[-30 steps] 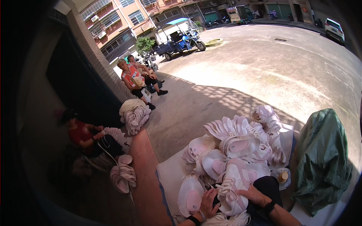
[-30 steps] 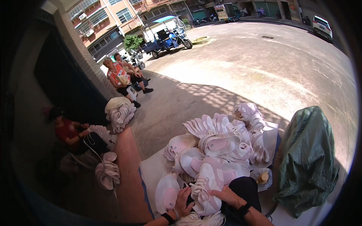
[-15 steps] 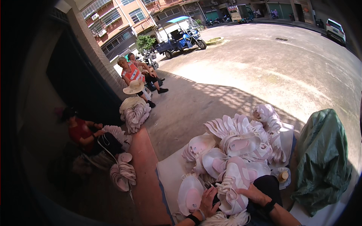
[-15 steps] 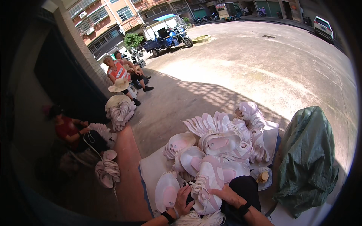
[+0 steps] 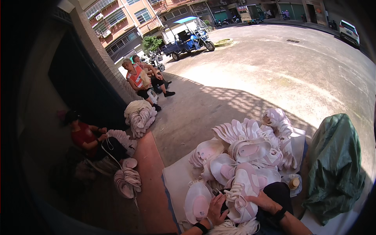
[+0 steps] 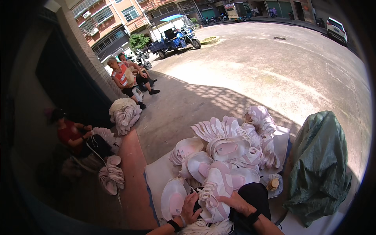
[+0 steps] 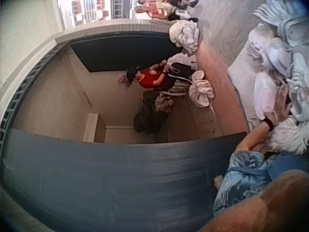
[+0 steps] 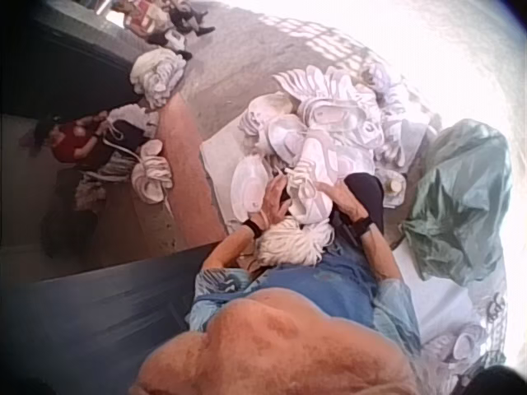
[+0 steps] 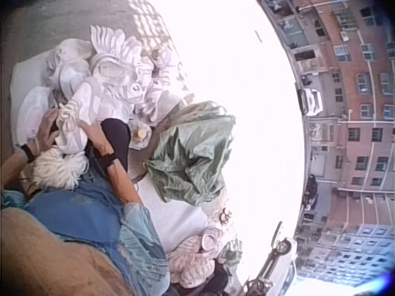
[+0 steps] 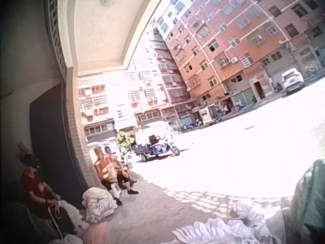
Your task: Lacing shoe uppers and organizing them into bags in an outdoor workshop.
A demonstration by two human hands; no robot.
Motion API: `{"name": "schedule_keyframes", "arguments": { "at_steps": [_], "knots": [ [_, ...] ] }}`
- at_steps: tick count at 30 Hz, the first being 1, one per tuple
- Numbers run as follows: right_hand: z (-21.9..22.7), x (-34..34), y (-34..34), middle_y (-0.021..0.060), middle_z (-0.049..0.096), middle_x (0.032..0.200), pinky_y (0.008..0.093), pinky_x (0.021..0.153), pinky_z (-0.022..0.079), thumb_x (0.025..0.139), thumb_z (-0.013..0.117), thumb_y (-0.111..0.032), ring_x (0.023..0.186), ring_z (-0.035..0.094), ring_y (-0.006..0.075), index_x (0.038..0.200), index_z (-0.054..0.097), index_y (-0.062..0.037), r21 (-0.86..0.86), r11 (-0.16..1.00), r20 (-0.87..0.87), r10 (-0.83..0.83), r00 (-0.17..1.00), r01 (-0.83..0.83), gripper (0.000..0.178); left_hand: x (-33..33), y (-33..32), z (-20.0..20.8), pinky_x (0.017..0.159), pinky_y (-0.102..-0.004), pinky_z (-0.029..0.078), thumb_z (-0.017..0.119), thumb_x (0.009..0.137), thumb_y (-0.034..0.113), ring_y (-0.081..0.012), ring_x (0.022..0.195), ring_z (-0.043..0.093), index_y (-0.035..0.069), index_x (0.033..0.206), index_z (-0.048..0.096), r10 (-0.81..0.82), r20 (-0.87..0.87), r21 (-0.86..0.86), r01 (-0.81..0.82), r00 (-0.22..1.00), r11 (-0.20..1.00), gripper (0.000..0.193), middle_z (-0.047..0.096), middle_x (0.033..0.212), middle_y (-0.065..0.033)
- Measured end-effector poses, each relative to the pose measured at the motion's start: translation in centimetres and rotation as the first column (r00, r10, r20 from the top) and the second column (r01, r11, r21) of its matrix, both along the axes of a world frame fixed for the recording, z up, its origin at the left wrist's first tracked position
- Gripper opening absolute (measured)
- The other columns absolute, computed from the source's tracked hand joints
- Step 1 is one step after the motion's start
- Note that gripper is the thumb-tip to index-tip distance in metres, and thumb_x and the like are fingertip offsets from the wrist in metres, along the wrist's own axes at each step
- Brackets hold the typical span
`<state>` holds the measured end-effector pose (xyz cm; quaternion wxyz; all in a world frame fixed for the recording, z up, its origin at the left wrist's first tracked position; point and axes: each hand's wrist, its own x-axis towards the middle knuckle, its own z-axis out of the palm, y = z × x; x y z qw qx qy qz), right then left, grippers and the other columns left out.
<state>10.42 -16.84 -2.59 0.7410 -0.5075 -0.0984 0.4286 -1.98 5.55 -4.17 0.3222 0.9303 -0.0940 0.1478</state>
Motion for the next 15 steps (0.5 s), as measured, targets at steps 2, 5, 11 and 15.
{"name": "schedule_keyframes", "arguments": {
  "at_steps": [2,5,11,15],
  "knots": [
    [0.12,0.02,-0.03,0.0089,0.059,0.120,0.0293,0.093,0.045,0.084,0.070,-0.023,0.106,0.056,0.0173,0.128,0.050,0.0008,-0.005,1.000,-0.003,0.001,1.000,-0.001,0.054,0.06,0.00,0.05,0.110,-0.0512,0.023,0.063,0.079,0.018,-0.0384,0.130,0.036,-0.002,0.135,0.036,0.000,0.001,0.000,0.000,1.000,1.000,0.066,0.043,0.136,-0.0210],
    [0.13,0.02,0.01,0.0083,0.059,0.120,0.0292,0.093,0.044,0.084,0.069,-0.022,0.106,0.056,0.0171,0.128,0.050,0.0006,-0.003,1.000,-0.017,0.007,1.000,-0.007,0.053,0.09,-0.01,0.18,0.110,-0.0513,0.023,0.064,0.079,0.018,-0.0384,0.130,0.036,-0.002,0.135,0.036,0.001,0.004,-0.008,-0.001,1.000,1.000,0.066,0.044,0.136,-0.0209],
    [-0.20,0.06,0.03,0.0074,0.059,0.120,0.0288,0.093,0.044,0.085,0.068,-0.022,0.106,0.055,0.0163,0.128,0.050,0.0004,0.002,1.000,-0.016,0.014,1.000,-0.014,0.051,0.12,-0.11,0.17,0.110,-0.0510,0.023,0.064,0.079,0.018,-0.0379,0.130,0.037,-0.002,0.135,0.037,0.006,0.018,-0.002,-0.006,1.000,1.000,0.065,0.045,0.135,-0.0203],
    [0.05,-0.05,-0.11,0.0068,0.059,0.120,0.0287,0.094,0.043,0.086,0.067,-0.022,0.107,0.055,0.0157,0.128,0.050,0.0002,0.010,1.000,0.003,0.018,1.000,-0.018,0.051,-0.06,-0.19,0.08,0.110,-0.0512,0.023,0.064,0.079,0.018,-0.0375,0.130,0.037,-0.002,0.135,0.038,0.006,0.023,0.003,-0.006,1.000,1.000,0.065,0.045,0.136,-0.0197]
  ]
}}
